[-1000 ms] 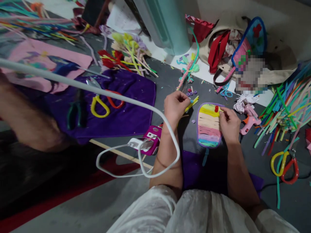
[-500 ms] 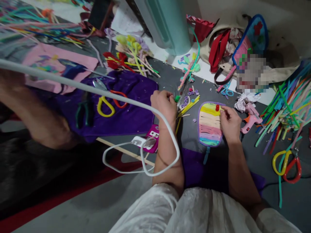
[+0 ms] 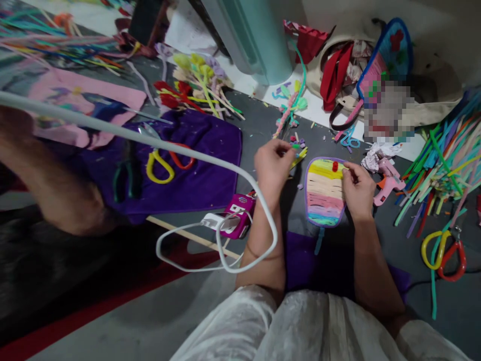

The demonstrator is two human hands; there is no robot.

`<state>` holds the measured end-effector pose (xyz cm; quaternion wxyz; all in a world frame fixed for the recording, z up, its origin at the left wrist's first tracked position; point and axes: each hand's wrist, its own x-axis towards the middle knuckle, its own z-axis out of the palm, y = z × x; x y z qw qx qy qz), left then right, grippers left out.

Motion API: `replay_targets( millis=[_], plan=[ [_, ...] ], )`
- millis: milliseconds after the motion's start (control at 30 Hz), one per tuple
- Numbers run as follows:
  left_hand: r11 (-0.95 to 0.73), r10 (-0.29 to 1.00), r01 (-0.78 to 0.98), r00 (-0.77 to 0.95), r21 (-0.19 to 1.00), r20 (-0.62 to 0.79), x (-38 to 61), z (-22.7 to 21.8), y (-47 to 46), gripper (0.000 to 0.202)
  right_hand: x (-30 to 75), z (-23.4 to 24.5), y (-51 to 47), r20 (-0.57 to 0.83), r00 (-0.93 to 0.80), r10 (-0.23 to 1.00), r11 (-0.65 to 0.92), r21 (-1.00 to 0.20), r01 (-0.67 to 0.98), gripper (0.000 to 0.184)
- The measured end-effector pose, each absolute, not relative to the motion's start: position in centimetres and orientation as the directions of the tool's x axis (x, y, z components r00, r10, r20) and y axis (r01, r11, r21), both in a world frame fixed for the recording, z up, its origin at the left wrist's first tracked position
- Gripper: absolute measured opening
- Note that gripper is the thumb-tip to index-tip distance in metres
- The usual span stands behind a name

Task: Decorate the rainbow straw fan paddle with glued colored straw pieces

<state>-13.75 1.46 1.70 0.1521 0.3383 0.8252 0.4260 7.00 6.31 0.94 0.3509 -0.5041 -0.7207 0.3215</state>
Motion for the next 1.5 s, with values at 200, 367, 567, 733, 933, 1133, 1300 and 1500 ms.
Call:
replay_targets(
  millis=[200, 367, 567, 733, 933, 1133, 1300, 1500],
  plan=[
    [0.335, 0.881, 0.515, -0.468, 0.789, -0.069, -8.3, 2.6, 2.9, 0.003, 7.4, 0.7, 6.7, 0.106, -0.262, 0.959, 0.239, -0.798, 0.553, 0.026],
    [0.386, 0.913, 0.628, -0.368, 0.676, -0.179, -7.1, 3.7, 2.7, 0.007, 7.3, 1.0, 6.8, 0.022, -0.367, 0.930, 0.261, -0.744, 0.616, 0.021],
    [0.393, 0.919, 0.676, -0.316, 0.624, -0.236, -7.2, 3.6, 2.7, 0.013, 7.2, 0.7, 6.7, -0.024, -0.398, 0.917, 0.274, -0.688, 0.672, 0.021],
    [0.360, 0.932, 0.637, -0.276, 0.682, -0.235, -8.3, 2.4, 2.7, 0.014, 7.1, 0.3, 6.6, -0.022, -0.403, 0.915, 0.288, -0.664, 0.690, 0.021],
    [0.364, 0.930, 0.614, -0.285, 0.700, -0.233, -9.3, 2.3, 2.4, 0.008, 7.1, 0.3, 6.4, -0.012, -0.399, 0.917, 0.294, -0.657, 0.694, 0.021],
    [0.360, 0.932, 0.642, -0.270, 0.676, -0.241, -8.9, 2.3, 2.5, 0.011, 6.8, 0.2, 6.2, -0.020, -0.411, 0.911, 0.309, -0.625, 0.717, 0.022],
    [0.360, 0.933, 0.669, -0.264, 0.651, -0.245, -8.7, 2.4, 2.5, 0.013, 6.8, -0.1, 6.2, 0.020, -0.424, 0.905, 0.337, -0.642, 0.689, 0.027],
    [0.347, 0.937, 0.708, -0.227, 0.615, -0.267, -8.5, 2.8, 2.5, 0.010, 6.7, -0.2, 6.1, 0.033, -0.429, 0.903, 0.363, -0.594, 0.718, 0.020]
  ],
)
